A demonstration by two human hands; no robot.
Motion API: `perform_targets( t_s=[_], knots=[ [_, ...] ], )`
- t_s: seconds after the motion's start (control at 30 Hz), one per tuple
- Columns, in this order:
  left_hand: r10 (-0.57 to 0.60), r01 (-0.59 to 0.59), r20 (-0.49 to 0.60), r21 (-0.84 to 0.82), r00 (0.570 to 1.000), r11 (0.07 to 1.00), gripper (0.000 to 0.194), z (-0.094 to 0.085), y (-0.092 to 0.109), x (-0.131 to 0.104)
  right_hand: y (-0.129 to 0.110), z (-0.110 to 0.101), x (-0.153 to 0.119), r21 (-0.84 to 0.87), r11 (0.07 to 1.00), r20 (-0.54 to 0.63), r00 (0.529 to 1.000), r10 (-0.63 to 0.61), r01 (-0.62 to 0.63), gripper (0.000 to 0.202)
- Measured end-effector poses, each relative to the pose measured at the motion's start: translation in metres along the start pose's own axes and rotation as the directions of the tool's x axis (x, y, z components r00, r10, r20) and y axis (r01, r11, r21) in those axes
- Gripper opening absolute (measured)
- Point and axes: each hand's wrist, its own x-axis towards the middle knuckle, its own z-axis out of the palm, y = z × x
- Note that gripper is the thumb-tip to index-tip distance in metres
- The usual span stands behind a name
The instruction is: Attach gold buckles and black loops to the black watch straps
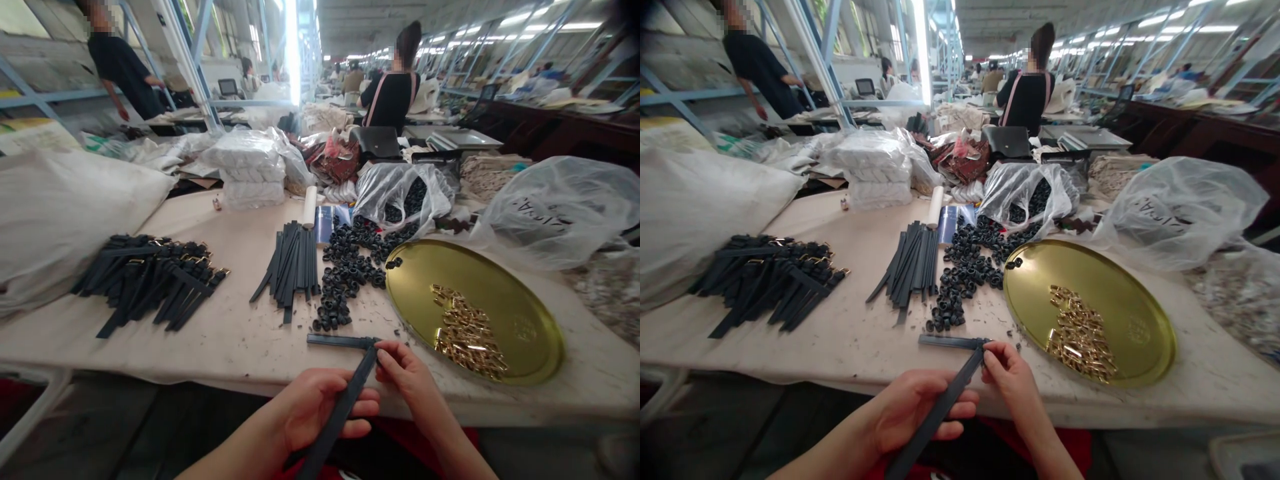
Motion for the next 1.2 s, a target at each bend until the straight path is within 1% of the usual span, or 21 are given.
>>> perform_targets(
  t_s=[0.13,0.33,0.5,0.67,0.83,1.2],
  knots=[
    [-0.083,0.078,-0.037,-0.11,0.996,0.991,0.033,-0.003,0.0,0.006,-0.006,0.001,-0.003,-0.039,0.999,-0.002,1.0,0.003,-0.003,0.032],
    [-0.131,0.132,0.018,-0.188,0.991,0.973,0.034,-0.012,-0.001,0.011,-0.006,0.001,-0.004,-0.026,1.0,0.002,1.0,0.017,-0.017,0.032],
    [-0.121,0.133,0.071,-0.215,0.99,0.967,0.035,-0.018,-0.004,0.013,-0.007,0.002,-0.005,0.008,0.998,-0.019,0.998,0.055,-0.055,0.035],
    [-0.115,0.132,0.084,-0.226,0.99,0.965,0.036,-0.022,-0.006,0.016,-0.012,0.003,-0.007,0.005,0.998,-0.033,0.998,0.056,-0.056,0.037],
    [-0.101,0.128,0.122,-0.238,0.987,0.963,0.036,-0.024,-0.007,0.016,-0.009,0.003,-0.007,-0.013,0.999,-0.032,0.998,0.047,-0.047,0.035],
    [-0.083,0.102,0.096,-0.218,0.992,0.971,0.034,-0.026,-0.008,0.014,-0.005,0.002,-0.008,-0.038,0.999,-0.04,0.999,0.036,-0.038,0.034]
  ],
)
